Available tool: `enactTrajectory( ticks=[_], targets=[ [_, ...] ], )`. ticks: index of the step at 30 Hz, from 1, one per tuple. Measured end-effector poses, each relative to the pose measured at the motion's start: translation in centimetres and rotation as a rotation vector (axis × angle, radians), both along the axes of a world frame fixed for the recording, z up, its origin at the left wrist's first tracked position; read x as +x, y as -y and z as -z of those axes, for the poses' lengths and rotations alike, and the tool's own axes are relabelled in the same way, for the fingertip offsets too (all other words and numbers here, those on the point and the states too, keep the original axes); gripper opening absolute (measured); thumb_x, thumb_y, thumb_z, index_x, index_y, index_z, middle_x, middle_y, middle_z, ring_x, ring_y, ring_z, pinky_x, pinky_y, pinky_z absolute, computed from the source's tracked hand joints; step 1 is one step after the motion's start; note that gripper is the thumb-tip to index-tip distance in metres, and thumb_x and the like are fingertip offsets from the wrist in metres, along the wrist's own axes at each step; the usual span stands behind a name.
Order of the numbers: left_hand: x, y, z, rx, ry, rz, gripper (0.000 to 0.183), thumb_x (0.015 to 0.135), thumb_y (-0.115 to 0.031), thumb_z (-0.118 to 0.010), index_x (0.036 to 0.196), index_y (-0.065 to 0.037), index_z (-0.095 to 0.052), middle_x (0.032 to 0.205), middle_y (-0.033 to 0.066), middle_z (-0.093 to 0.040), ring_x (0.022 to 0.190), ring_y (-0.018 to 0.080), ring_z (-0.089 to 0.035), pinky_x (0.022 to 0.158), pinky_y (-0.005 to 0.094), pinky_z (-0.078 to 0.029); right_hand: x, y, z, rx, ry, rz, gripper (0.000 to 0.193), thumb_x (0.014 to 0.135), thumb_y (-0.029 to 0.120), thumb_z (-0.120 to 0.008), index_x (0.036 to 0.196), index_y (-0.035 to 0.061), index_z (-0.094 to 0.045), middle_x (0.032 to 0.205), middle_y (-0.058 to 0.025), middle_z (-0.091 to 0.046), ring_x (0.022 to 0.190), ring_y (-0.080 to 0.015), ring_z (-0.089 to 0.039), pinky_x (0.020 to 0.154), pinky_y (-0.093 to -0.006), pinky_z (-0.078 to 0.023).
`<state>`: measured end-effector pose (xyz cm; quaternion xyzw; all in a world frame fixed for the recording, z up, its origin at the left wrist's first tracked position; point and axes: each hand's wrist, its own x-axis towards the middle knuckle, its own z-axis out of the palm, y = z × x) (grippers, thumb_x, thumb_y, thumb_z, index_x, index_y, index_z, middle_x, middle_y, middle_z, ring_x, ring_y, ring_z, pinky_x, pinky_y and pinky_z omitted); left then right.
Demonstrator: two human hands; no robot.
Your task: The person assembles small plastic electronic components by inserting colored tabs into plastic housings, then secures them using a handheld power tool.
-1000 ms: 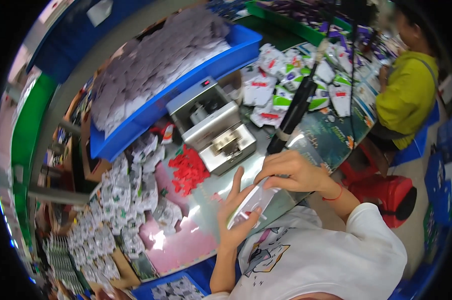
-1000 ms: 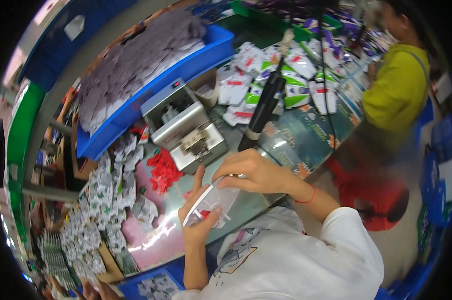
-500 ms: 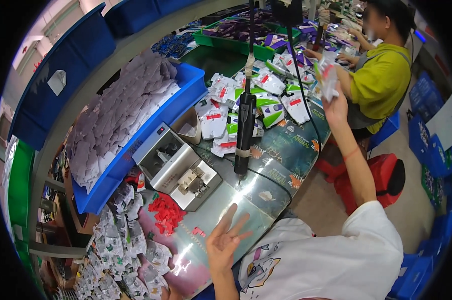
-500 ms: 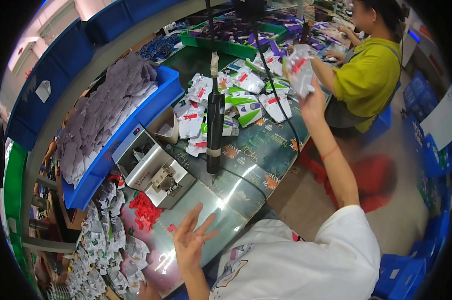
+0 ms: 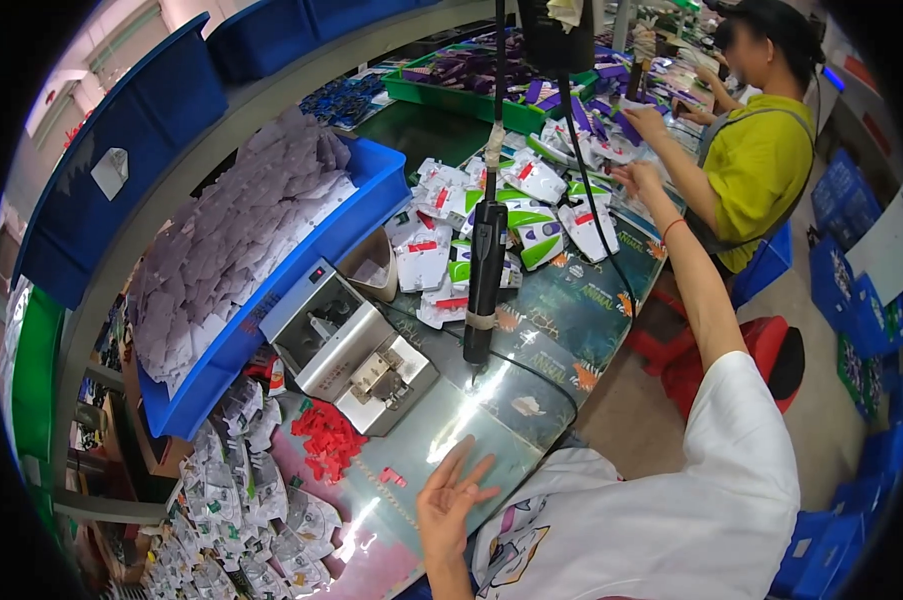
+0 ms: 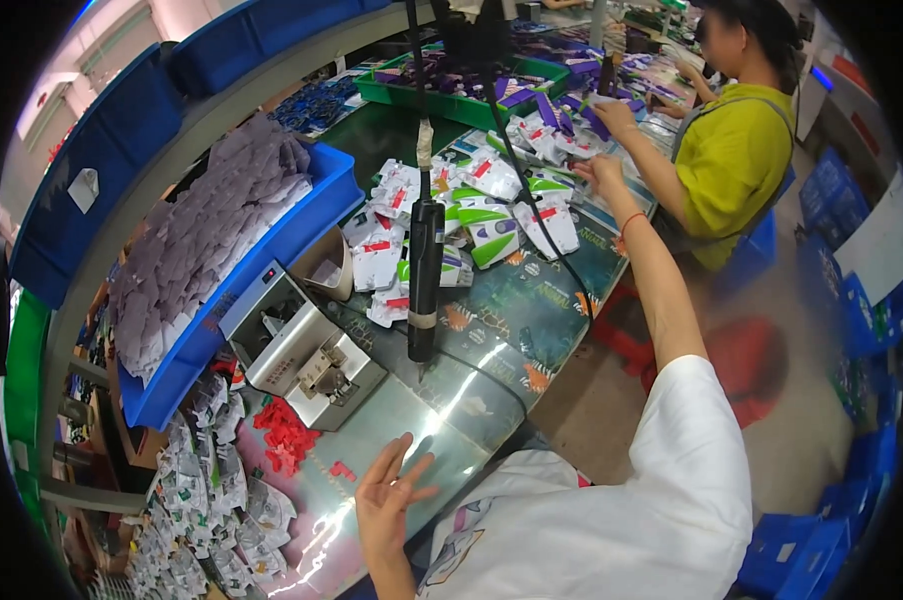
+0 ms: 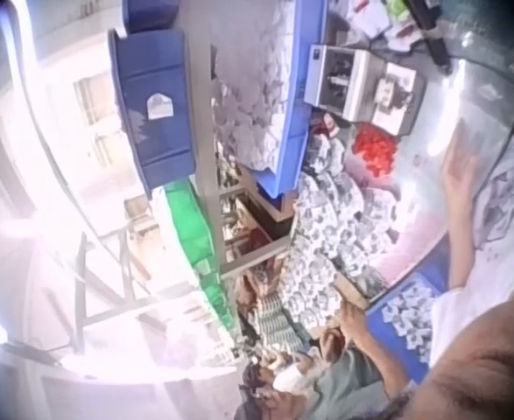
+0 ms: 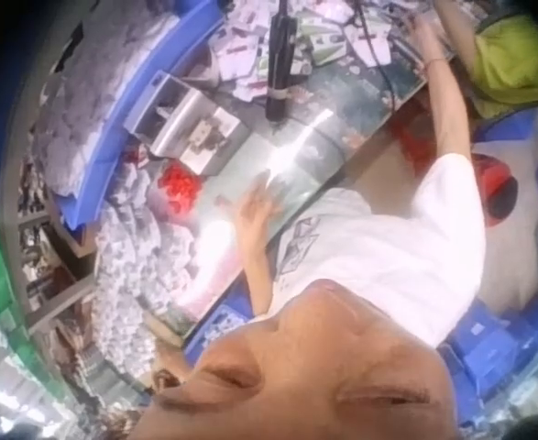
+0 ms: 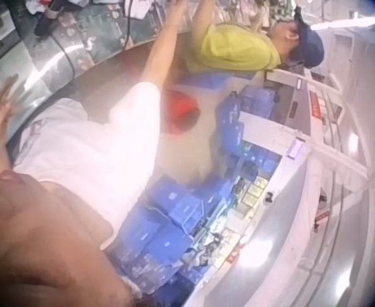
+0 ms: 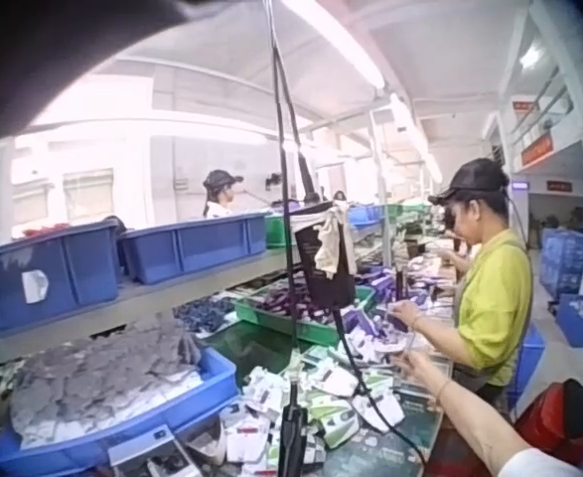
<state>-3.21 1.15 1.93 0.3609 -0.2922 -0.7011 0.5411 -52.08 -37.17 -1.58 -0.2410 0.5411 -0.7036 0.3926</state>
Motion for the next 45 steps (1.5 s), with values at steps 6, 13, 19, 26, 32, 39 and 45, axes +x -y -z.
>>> enactTrajectory(
  ticks=[6,13,19,26,32,39,45],
  targets=[
    [-0.3,-0.4,0.3,0.021,0.026,-0.052,0.048,0.076,0.006,-0.05,0.122,0.006,-0.036,0.127,0.0234,-0.035,0.109,0.0399,-0.044,0.074,0.0386,-0.052,1.2,-2.0,0.3,0.015,-0.826,0.126,0.031,0.076,0.001,-0.051,0.105,0.0065,-0.06,0.073,-0.0031,-0.059,0.057,-0.0127,-0.054,0.046,-0.0242,-0.041],
    [2.0,-2.4,2.0,0.058,0.034,-0.141,0.043,0.082,-0.004,-0.05,0.123,0.002,-0.038,0.127,0.0171,-0.039,0.108,0.03,-0.048,0.073,0.032,-0.05,17.2,-13.5,-8.5,-0.636,-0.664,0.113,0.016,0.084,0.009,-0.052,0.099,0.0057,-0.053,0.092,-0.0047,-0.055,0.073,-0.0108,-0.05,0.065,-0.0206,-0.04],
    [4.2,-3.9,1.2,0.087,0.072,-0.319,0.038,0.086,-0.012,-0.048,0.121,0.001,-0.041,0.118,0.0152,-0.049,0.102,0.0244,-0.054,0.071,0.0283,-0.05,31.7,-21.8,-9.1,-1.029,-0.991,-0.729,0.018,0.079,-0.003,-0.045,0.093,-0.0011,-0.056,0.082,-0.0128,-0.056,0.066,-0.0184,-0.05,0.058,-0.0274,-0.041],
    [6.5,-7.8,1.9,0.169,0.139,-0.625,0.027,0.088,-0.016,-0.045,0.105,0.004,-0.051,0.089,0.0155,-0.061,0.077,0.0216,-0.062,0.063,0.0268,-0.05,48.8,-27.8,-7.1,-0.979,-0.881,-1.471,0.031,0.066,-0.009,-0.055,0.094,0.0032,-0.06,0.09,-0.0119,-0.056,0.076,-0.0248,-0.057,0.064,-0.0289,-0.046],
    [7.3,-8.9,2.6,0.156,0.043,-0.721,0.024,0.088,-0.015,-0.044,0.1,0.004,-0.053,0.08,0.0134,-0.061,0.07,0.019,-0.062,0.061,0.0265,-0.05,56.8,-27.0,-6.2,-1.078,-0.995,-1.441,0.029,0.068,-0.008,-0.053,0.093,0.0043,-0.06,0.09,-0.0114,-0.056,0.078,-0.0268,-0.057,0.064,-0.032,-0.045],
    [7.2,-8.9,3.0,0.132,0.007,-0.654,0.023,0.088,-0.014,-0.045,0.101,0.003,-0.053,0.079,0.0113,-0.061,0.069,0.0164,-0.061,0.06,0.025,-0.05,63.1,-25.7,-6.8,-1.135,-1.087,-1.323,0.02,0.07,0.0,-0.056,0.088,0.0053,-0.061,0.085,-0.0084,-0.055,0.078,-0.0264,-0.055,0.066,-0.0335,-0.045],
    [7.6,-8.9,3.1,0.12,-0.014,-0.615,0.024,0.088,-0.014,-0.045,0.103,0.002,-0.053,0.081,0.0106,-0.061,0.07,0.0163,-0.061,0.06,0.0245,-0.05,68.1,-28.3,-5.9,-1.454,-1.147,-1.305,0.019,0.065,0.007,-0.062,0.083,0.0077,-0.058,0.086,-0.0055,-0.053,0.083,-0.0234,-0.052,0.066,-0.0337,-0.044]
  ],
)
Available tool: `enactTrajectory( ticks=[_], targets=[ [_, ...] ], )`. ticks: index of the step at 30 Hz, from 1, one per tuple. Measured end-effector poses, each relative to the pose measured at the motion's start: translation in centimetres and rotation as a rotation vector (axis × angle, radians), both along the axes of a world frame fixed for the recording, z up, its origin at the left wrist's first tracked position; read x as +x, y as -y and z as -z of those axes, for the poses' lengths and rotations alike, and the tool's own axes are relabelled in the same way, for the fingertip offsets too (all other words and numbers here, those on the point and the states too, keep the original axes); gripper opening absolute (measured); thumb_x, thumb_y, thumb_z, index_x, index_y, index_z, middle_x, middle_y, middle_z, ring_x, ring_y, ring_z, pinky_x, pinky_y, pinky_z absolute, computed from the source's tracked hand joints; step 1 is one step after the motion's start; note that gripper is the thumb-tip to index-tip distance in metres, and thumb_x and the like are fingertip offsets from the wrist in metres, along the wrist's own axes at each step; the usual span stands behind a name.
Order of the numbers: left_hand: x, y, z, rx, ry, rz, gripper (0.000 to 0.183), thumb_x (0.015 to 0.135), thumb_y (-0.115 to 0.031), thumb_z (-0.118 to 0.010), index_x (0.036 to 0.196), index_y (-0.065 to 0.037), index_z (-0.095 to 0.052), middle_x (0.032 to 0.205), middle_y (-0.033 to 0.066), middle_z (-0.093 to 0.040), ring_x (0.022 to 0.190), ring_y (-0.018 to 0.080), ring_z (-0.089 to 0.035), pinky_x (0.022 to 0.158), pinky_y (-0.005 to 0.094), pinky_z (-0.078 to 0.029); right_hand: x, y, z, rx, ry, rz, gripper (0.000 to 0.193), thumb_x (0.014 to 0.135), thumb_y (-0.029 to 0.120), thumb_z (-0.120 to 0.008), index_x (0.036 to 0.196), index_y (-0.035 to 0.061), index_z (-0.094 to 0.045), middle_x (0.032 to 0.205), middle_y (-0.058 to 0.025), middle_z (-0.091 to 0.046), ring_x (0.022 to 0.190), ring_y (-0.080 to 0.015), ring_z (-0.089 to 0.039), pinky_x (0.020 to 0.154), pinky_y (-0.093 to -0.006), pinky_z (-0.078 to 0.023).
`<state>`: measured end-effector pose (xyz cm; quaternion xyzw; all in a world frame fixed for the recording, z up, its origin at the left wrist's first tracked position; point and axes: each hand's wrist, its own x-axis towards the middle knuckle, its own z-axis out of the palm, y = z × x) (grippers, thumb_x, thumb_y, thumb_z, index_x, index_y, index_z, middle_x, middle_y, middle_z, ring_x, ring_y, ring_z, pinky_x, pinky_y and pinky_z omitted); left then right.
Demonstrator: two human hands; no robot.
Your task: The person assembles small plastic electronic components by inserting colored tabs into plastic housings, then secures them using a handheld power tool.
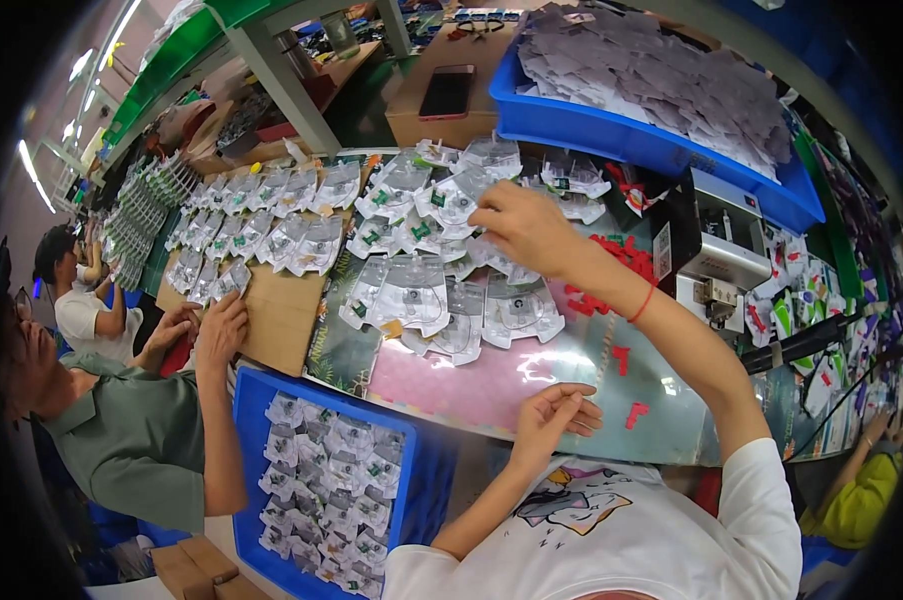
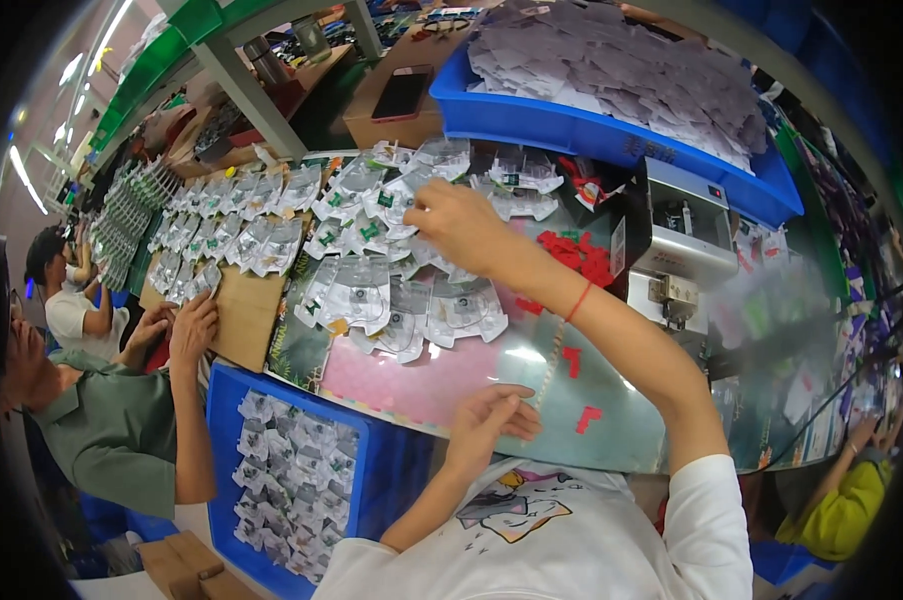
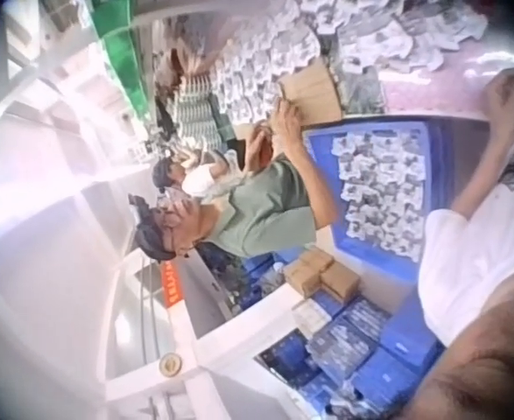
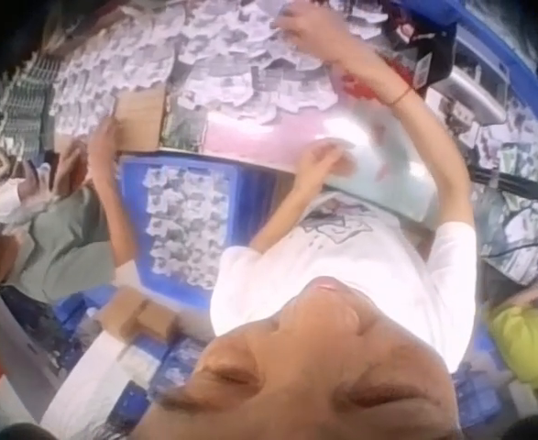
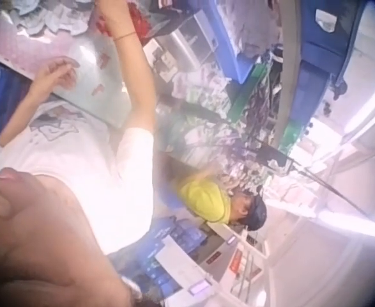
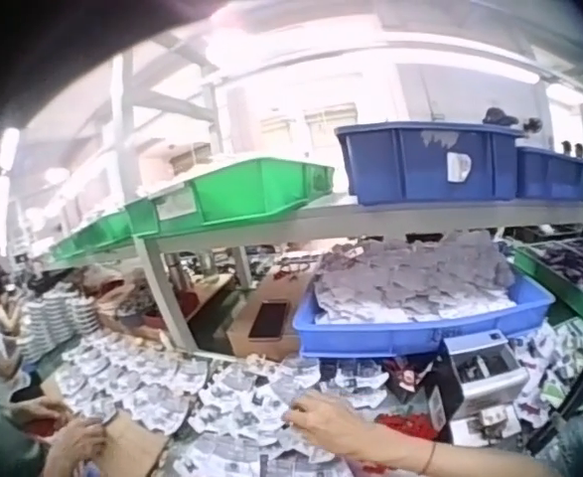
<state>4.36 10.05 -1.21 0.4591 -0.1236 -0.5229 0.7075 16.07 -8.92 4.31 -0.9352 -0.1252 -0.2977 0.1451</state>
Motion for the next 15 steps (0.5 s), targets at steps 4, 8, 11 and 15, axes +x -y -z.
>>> enactTrajectory(
  ticks=[4,8,11,15],
  targets=[
    [0.4,-0.2,-0.2,-0.011,0.001,-0.011,0.024,0.088,-0.014,-0.044,0.103,0.003,-0.053,0.082,0.011,-0.061,0.071,0.0167,-0.061,0.06,0.0245,-0.049,1.9,-1.3,1.2,-0.227,-0.035,0.039,0.018,0.062,0.008,-0.061,0.08,0.0084,-0.057,0.085,-0.0054,-0.05,0.086,-0.0203,-0.048,0.069,-0.0312,-0.041],
    [0.7,-0.5,0.1,-0.009,-0.008,-0.037,0.024,0.088,-0.014,-0.044,0.103,0.002,-0.053,0.082,0.0113,-0.061,0.071,0.017,-0.061,0.06,0.0248,-0.049,2.8,-1.6,1.7,-0.341,0.007,0.05,0.007,0.063,0.008,-0.056,0.069,0.0104,-0.058,0.078,-0.0024,-0.05,0.085,-0.0168,-0.048,0.068,-0.0274,-0.038],
    [1.1,-0.6,-0.1,-0.006,-0.015,-0.038,0.023,0.088,-0.014,-0.044,0.103,0.002,-0.053,0.082,0.0112,-0.061,0.071,0.0174,-0.061,0.06,0.0249,-0.049,2.6,-1.4,1.2,-0.378,-0.018,0.05,0.016,0.06,0.008,-0.056,0.076,0.0075,-0.057,0.081,-0.0042,-0.05,0.086,-0.0181,-0.048,0.072,-0.0286,-0.038],
    [2.1,0.0,-1.3,-0.003,0.031,-0.127,0.027,0.088,-0.015,-0.044,0.11,0.001,-0.048,0.089,0.0135,-0.06,0.073,0.0185,-0.061,0.061,0.0261,-0.05,0.3,0.1,-0.4,-0.355,0.107,0.081,0.015,0.06,0.01,-0.055,0.075,0.0074,-0.056,0.08,-0.0037,-0.05,0.083,-0.0172,-0.048,0.07,-0.0288,-0.037]
  ],
)
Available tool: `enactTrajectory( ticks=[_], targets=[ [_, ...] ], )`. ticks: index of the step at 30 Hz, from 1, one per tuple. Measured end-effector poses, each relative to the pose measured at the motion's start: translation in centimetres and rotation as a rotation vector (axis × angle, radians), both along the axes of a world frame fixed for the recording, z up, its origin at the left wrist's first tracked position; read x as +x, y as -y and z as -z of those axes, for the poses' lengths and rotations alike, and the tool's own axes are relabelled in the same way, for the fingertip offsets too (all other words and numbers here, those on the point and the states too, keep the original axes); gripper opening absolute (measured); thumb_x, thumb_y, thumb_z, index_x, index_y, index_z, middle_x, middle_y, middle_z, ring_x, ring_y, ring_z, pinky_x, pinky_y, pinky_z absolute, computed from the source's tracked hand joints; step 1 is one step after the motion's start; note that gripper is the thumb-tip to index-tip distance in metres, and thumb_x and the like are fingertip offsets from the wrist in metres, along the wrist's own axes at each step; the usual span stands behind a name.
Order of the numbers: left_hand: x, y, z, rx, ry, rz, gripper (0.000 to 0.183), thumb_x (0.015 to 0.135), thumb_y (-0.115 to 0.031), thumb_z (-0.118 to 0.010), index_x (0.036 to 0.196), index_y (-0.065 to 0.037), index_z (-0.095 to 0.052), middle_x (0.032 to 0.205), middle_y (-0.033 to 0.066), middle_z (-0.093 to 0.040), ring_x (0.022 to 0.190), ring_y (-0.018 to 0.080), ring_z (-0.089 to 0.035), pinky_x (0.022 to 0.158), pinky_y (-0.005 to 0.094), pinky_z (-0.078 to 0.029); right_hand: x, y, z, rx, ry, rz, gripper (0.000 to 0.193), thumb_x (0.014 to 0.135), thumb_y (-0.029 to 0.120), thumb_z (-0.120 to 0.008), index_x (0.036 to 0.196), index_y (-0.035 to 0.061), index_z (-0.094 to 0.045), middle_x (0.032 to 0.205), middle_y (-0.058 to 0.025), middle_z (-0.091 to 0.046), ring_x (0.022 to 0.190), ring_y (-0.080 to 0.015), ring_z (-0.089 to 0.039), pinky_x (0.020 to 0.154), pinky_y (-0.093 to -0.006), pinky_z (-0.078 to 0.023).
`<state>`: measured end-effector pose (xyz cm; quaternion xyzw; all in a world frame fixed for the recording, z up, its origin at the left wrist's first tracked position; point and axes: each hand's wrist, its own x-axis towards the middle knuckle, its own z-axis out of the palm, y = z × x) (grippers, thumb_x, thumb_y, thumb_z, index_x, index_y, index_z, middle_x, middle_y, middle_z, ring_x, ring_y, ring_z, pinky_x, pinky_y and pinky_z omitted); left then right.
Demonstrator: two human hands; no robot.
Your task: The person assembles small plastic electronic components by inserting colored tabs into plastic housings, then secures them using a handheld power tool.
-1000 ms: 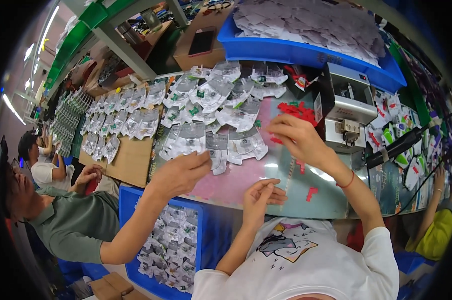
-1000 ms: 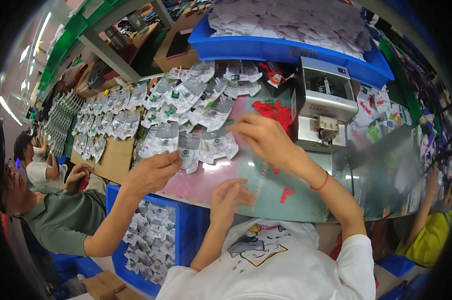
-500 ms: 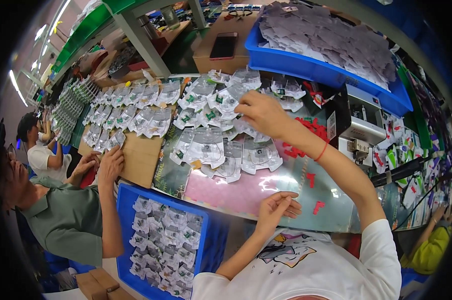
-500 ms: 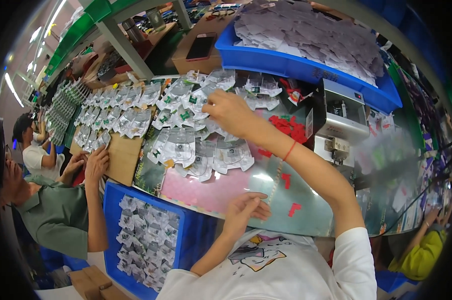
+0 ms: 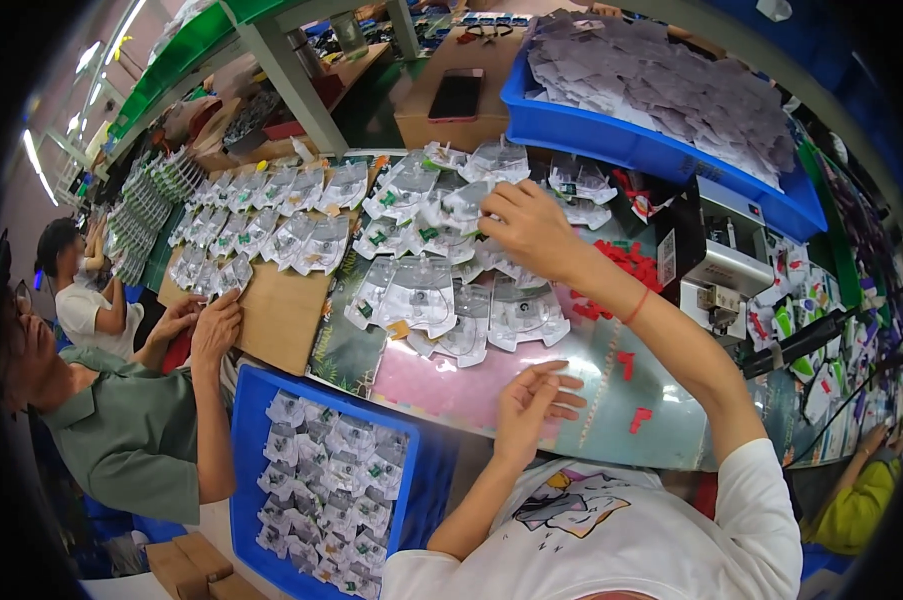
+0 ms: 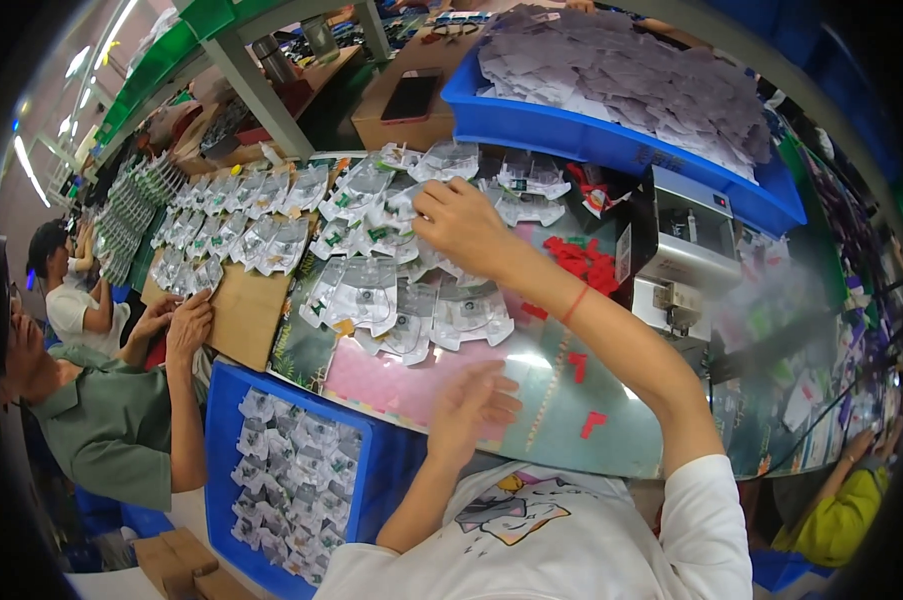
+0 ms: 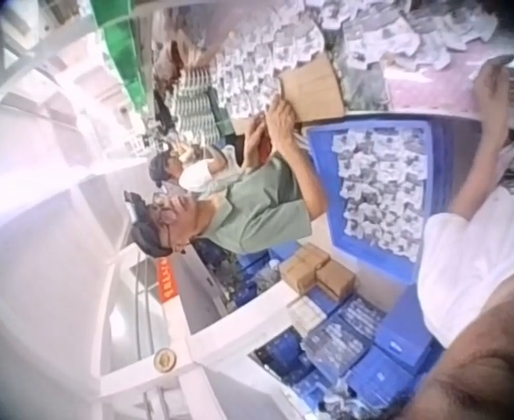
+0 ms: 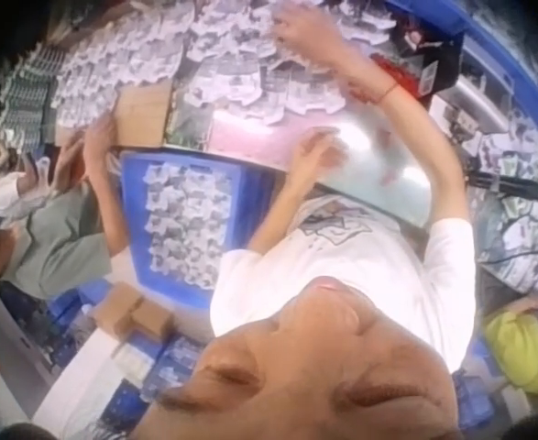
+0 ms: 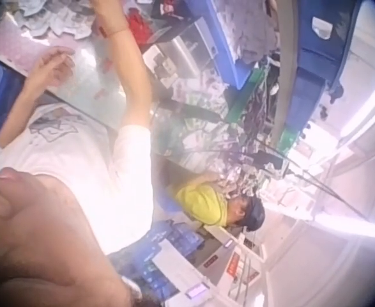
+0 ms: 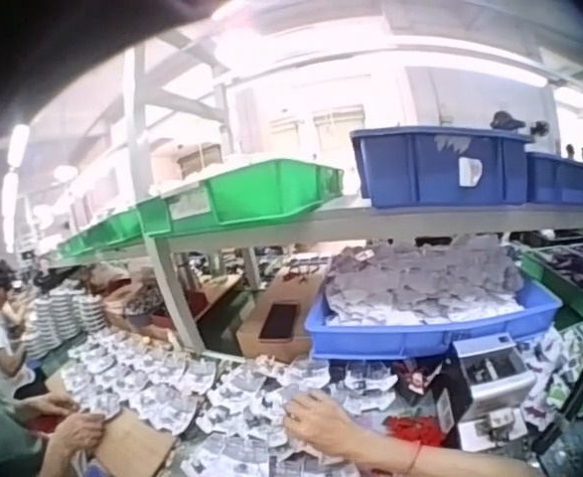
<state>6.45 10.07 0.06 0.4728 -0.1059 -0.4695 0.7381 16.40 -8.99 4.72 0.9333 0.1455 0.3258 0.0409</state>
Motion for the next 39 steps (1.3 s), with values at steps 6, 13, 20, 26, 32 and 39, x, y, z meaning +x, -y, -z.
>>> enactTrajectory(
  ticks=[6,13,20,26,32,39],
  targets=[
    [1.2,1.7,-2.0,-0.364,-0.092,-0.086,0.056,0.086,-0.013,-0.048,0.13,-0.007,-0.015,0.118,0.0187,-0.043,0.098,0.0311,-0.054,0.071,0.037,-0.053,-10.2,-0.2,-3.3,0.065,0.208,-0.16,0.02,0.056,0.009,-0.057,0.076,0.006,-0.058,0.078,-0.0029,-0.053,0.072,-0.0187,-0.052,0.06,-0.0304,-0.04],
    [-3.6,3.9,-2.7,-0.28,-0.065,0.041,0.037,0.082,-0.001,-0.05,0.117,0.0,-0.039,0.109,0.013,-0.051,0.099,0.0247,-0.053,0.076,0.0413,-0.052,-23.2,0.4,-3.2,-0.002,0.164,-0.159,0.02,0.058,0.01,-0.063,0.077,0.0042,-0.061,0.077,-0.0027,-0.055,0.067,-0.0155,-0.054,0.056,-0.0271,-0.042],
    [-9.5,5.6,-1.3,-0.21,-0.09,0.132,0.038,0.079,0.005,-0.051,0.115,0.001,-0.04,0.104,0.013,-0.053,0.093,0.0223,-0.056,0.074,0.0398,-0.053,-30.9,1.1,-1.2,0.127,0.05,-0.058,0.017,0.062,0.011,-0.064,0.077,0.0033,-0.062,0.077,-0.0043,-0.056,0.067,-0.0157,-0.054,0.053,-0.0245,-0.043],
    [-13.0,5.7,0.9,-0.093,0.121,0.029,0.036,0.078,0.005,-0.054,0.112,0.002,-0.042,0.102,0.012,-0.054,0.09,0.0184,-0.055,0.073,0.0344,-0.052,-33.2,-1.3,-1.3,0.422,0.085,0.109,0.028,0.054,0.016,-0.068,0.078,0.0033,-0.06,0.079,-0.0062,-0.057,0.068,-0.0189,-0.055,0.054,-0.0265,-0.044],
    [-15.3,4.4,2.1,-0.056,0.264,-0.04,0.032,0.077,0.002,-0.056,0.107,0.003,-0.046,0.101,0.0106,-0.054,0.089,0.0158,-0.054,0.076,0.0268,-0.046,-31.9,-4.6,-1.0,0.524,0.062,0.273,0.03,0.052,0.02,-0.068,0.075,0.0048,-0.058,0.093,-0.0073,-0.056,0.082,-0.0238,-0.052,0.065,-0.0322,-0.043],
    [-15.9,3.5,3.1,-0.107,0.402,-0.078,0.035,0.077,0.0,-0.055,0.109,0.004,-0.043,0.104,0.0109,-0.052,0.09,0.0164,-0.053,0.076,0.0277,-0.044,-31.0,-6.8,0.9,0.509,0.045,0.388,0.025,0.053,0.018,-0.065,0.074,0.0051,-0.057,0.099,-0.0081,-0.055,0.087,-0.024,-0.051,0.067,-0.0327,-0.041]
  ],
)
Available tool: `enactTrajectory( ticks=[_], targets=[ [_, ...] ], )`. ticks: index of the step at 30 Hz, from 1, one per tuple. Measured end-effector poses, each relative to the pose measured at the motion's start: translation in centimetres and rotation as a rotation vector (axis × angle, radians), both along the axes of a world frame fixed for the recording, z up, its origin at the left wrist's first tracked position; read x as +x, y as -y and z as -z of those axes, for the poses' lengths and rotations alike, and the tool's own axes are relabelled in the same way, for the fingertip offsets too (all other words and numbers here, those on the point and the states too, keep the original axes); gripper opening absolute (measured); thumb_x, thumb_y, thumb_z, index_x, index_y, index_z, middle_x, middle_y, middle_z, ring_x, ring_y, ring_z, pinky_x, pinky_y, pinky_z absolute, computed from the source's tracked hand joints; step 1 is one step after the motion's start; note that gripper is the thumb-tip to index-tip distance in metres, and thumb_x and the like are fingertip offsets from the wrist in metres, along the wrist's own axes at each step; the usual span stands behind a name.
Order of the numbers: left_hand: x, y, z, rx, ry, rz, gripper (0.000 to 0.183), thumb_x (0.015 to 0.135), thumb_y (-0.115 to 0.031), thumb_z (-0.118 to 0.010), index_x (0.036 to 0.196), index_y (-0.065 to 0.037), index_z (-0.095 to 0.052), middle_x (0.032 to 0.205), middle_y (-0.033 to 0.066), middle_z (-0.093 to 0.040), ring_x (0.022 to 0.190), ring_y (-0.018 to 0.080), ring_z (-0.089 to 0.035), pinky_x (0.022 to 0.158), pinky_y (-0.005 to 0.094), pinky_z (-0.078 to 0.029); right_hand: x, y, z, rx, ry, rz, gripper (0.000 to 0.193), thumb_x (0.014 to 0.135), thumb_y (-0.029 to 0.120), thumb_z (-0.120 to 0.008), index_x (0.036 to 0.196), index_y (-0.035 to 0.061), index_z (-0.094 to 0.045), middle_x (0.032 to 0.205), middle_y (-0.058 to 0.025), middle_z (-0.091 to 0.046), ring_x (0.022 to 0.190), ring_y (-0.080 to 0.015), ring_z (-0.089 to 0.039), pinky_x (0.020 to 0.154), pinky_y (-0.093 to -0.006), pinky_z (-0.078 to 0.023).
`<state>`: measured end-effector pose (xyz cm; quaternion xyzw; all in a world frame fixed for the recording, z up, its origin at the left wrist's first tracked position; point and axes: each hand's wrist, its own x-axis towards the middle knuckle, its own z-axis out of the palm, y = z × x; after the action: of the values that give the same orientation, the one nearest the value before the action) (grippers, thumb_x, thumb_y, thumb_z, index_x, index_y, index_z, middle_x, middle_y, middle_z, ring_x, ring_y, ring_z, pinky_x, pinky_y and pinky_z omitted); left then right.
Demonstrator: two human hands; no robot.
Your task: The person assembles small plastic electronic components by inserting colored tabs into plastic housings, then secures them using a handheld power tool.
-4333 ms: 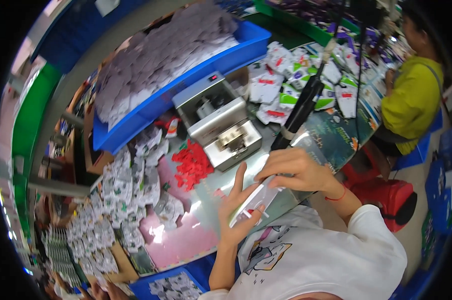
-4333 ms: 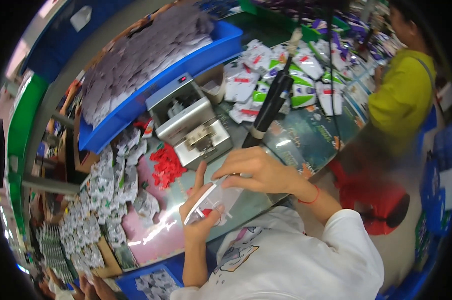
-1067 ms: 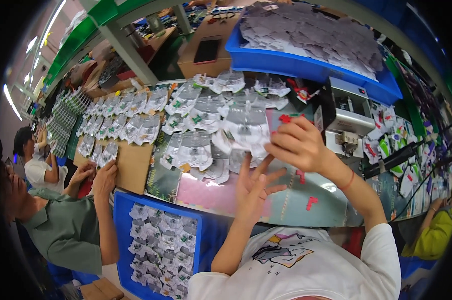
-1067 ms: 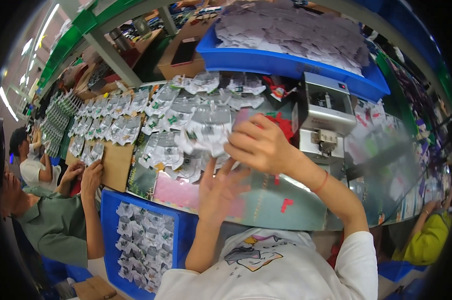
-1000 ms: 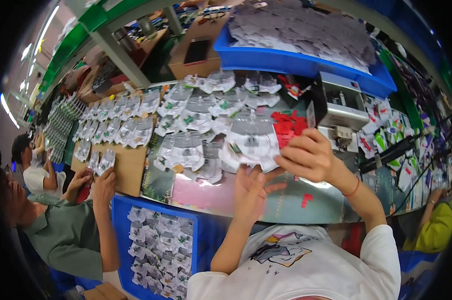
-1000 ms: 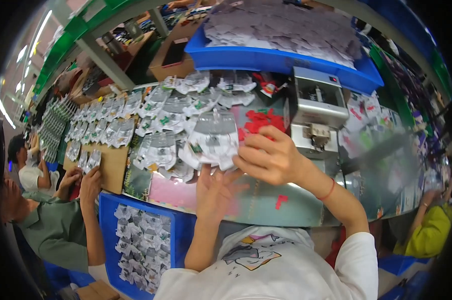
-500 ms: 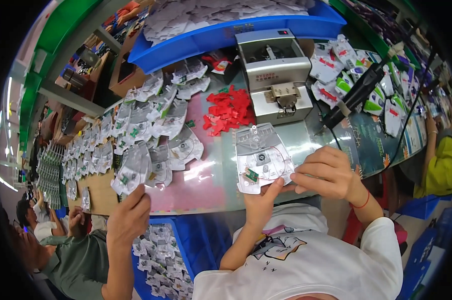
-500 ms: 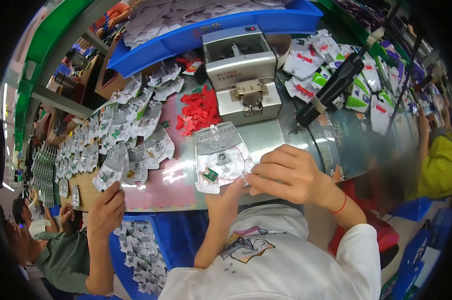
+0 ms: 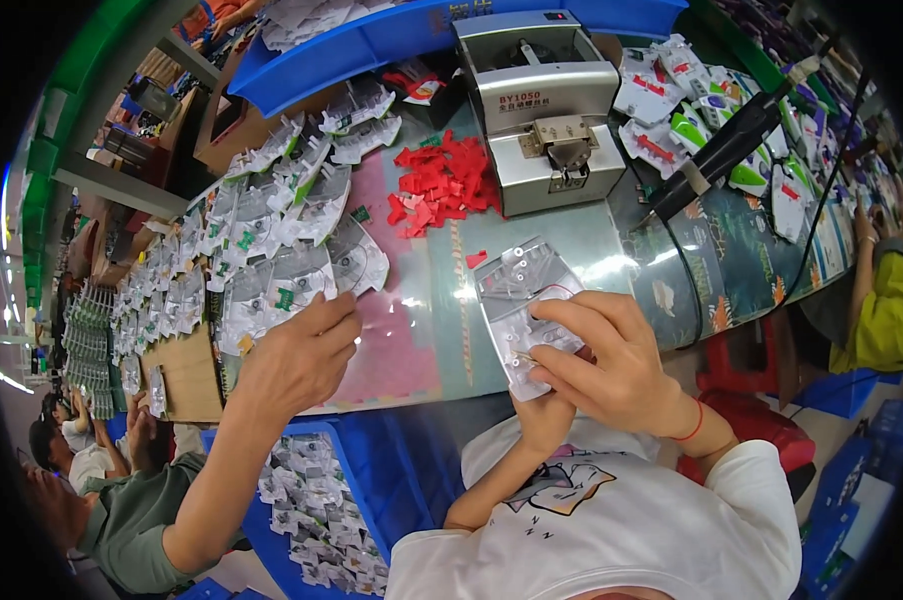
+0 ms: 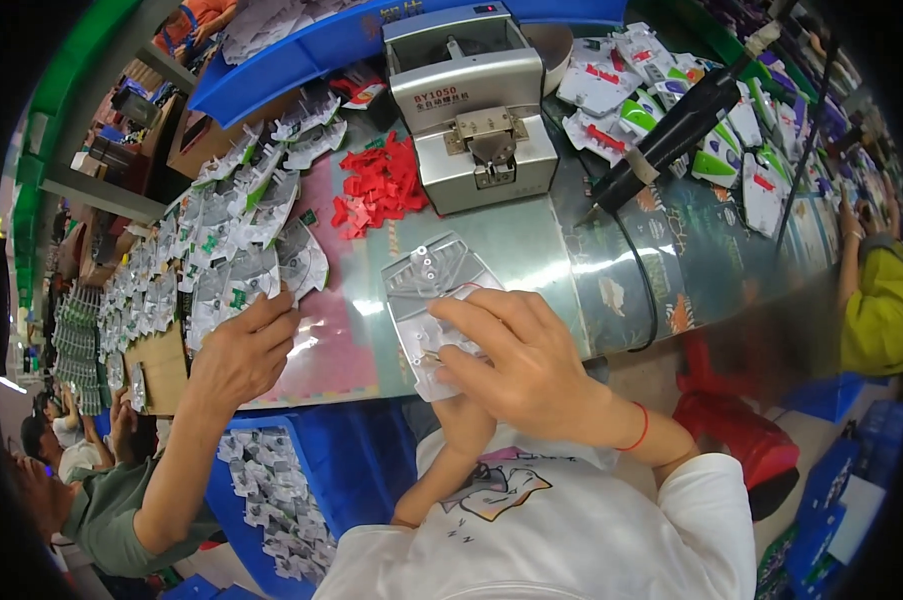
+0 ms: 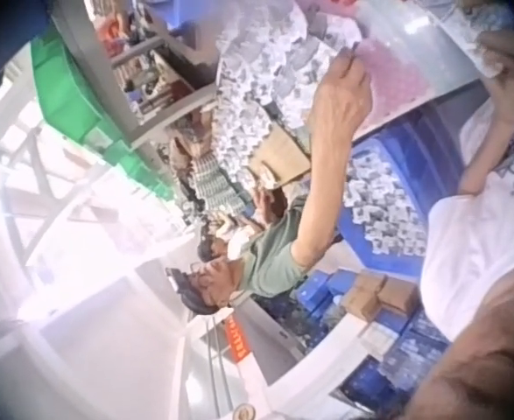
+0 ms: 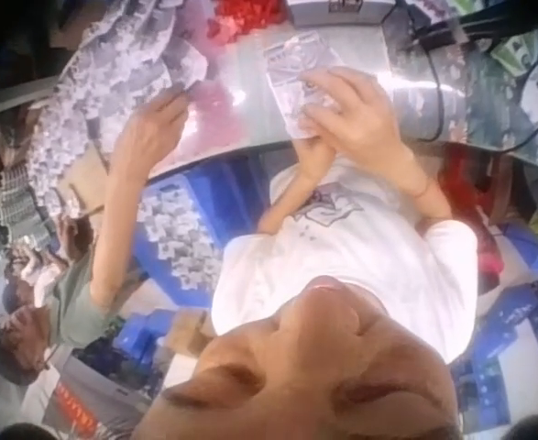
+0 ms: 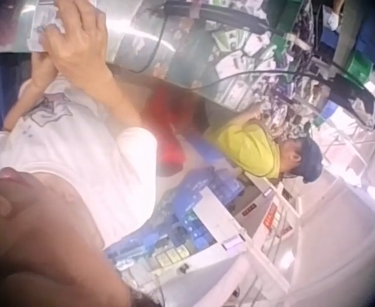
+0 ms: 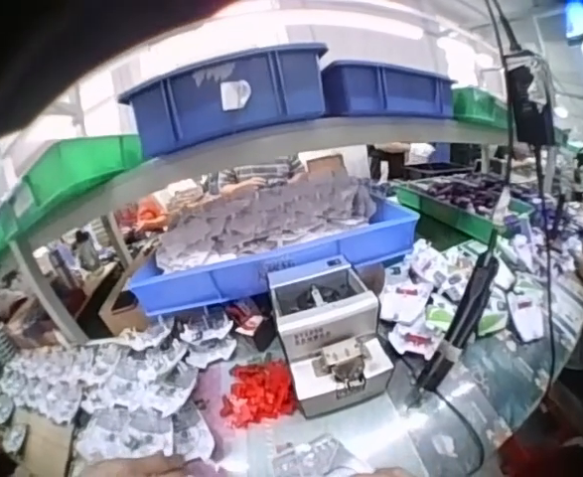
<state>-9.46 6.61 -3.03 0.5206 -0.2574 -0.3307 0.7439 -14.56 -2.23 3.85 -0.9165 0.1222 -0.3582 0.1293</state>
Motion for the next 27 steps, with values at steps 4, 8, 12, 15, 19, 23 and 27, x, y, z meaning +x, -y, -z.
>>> enactTrajectory(
  ticks=[4,8,12,15,19,23,27],
  targets=[
    [-0.3,-1.1,1.5,0.045,-0.094,0.028,0.036,0.077,-0.002,-0.059,0.109,0.004,-0.044,0.101,0.0103,-0.053,0.088,0.0159,-0.054,0.073,0.0284,-0.046,-1.7,-1.1,0.5,-0.017,0.087,-0.018,0.026,0.058,0.017,-0.07,0.08,0.0049,-0.062,0.097,-0.0094,-0.057,0.077,-0.0201,-0.053,0.061,-0.0276,-0.042],
    [-0.2,-0.6,-0.4,-0.1,-0.415,0.013,0.033,0.079,-0.001,-0.058,0.109,0.001,-0.045,0.097,0.0088,-0.055,0.083,0.0146,-0.055,0.067,0.0281,-0.047,-3.4,-0.7,2.1,0.011,0.182,-0.219,0.022,0.063,0.018,-0.069,0.078,0.0032,-0.061,0.087,-0.0083,-0.059,0.067,-0.0176,-0.056,0.053,-0.0241,-0.044],
    [0.2,-1.1,-1.0,-0.06,-0.645,0.048,0.032,0.08,0.0,-0.054,0.11,-0.003,-0.046,0.095,0.0068,-0.055,0.078,0.0121,-0.055,0.062,0.024,-0.045,-3.6,-0.8,3.4,0.059,0.172,-0.429,0.019,0.068,0.019,-0.067,0.076,0.0026,-0.06,0.077,-0.0069,-0.059,0.063,-0.0177,-0.058,0.05,-0.0227,-0.047],
    [0.4,-1.3,-1.4,-0.032,-0.663,0.104,0.033,0.08,0.0,-0.055,0.112,-0.002,-0.045,0.098,0.007,-0.054,0.081,0.0118,-0.054,0.064,0.023,-0.044,-3.4,-1.0,3.8,0.053,0.168,-0.462,0.016,0.064,0.015,-0.065,0.072,0.0032,-0.058,0.075,-0.0061,-0.058,0.064,-0.0171,-0.057,0.051,-0.0231,-0.047],
    [0.7,-1.2,-1.8,0.038,-0.569,0.058,0.035,0.079,0.0,-0.057,0.111,-0.001,-0.044,0.1,0.0066,-0.053,0.084,0.0116,-0.052,0.067,0.0226,-0.044,-3.1,-0.8,4.0,0.05,0.15,-0.482,0.013,0.061,0.012,-0.063,0.069,0.0036,-0.057,0.075,-0.0049,-0.056,0.066,-0.0159,-0.056,0.051,-0.0231,-0.047],
    [1.2,-1.5,-1.2,0.106,-0.406,0.024,0.037,0.077,0.0,-0.059,0.11,0.001,-0.044,0.097,0.0065,-0.054,0.083,0.0113,-0.052,0.067,0.0227,-0.044,-2.6,-0.6,4.2,0.043,0.159,-0.517,0.012,0.061,0.01,-0.062,0.069,0.0033,-0.057,0.077,-0.0057,-0.056,0.067,-0.0163,-0.056,0.051,-0.0233,-0.047],
    [1.6,-1.6,-0.7,0.1,-0.475,-0.052,0.036,0.076,0.0,-0.059,0.109,0.002,-0.044,0.097,0.0075,-0.054,0.082,0.0128,-0.053,0.067,0.0233,-0.044,-1.9,-0.5,4.3,0.062,0.131,-0.597,0.014,0.066,0.012,-0.065,0.073,0.0027,-0.058,0.079,-0.0072,-0.058,0.066,-0.0179,-0.058,0.053,-0.024,-0.048]
  ],
)
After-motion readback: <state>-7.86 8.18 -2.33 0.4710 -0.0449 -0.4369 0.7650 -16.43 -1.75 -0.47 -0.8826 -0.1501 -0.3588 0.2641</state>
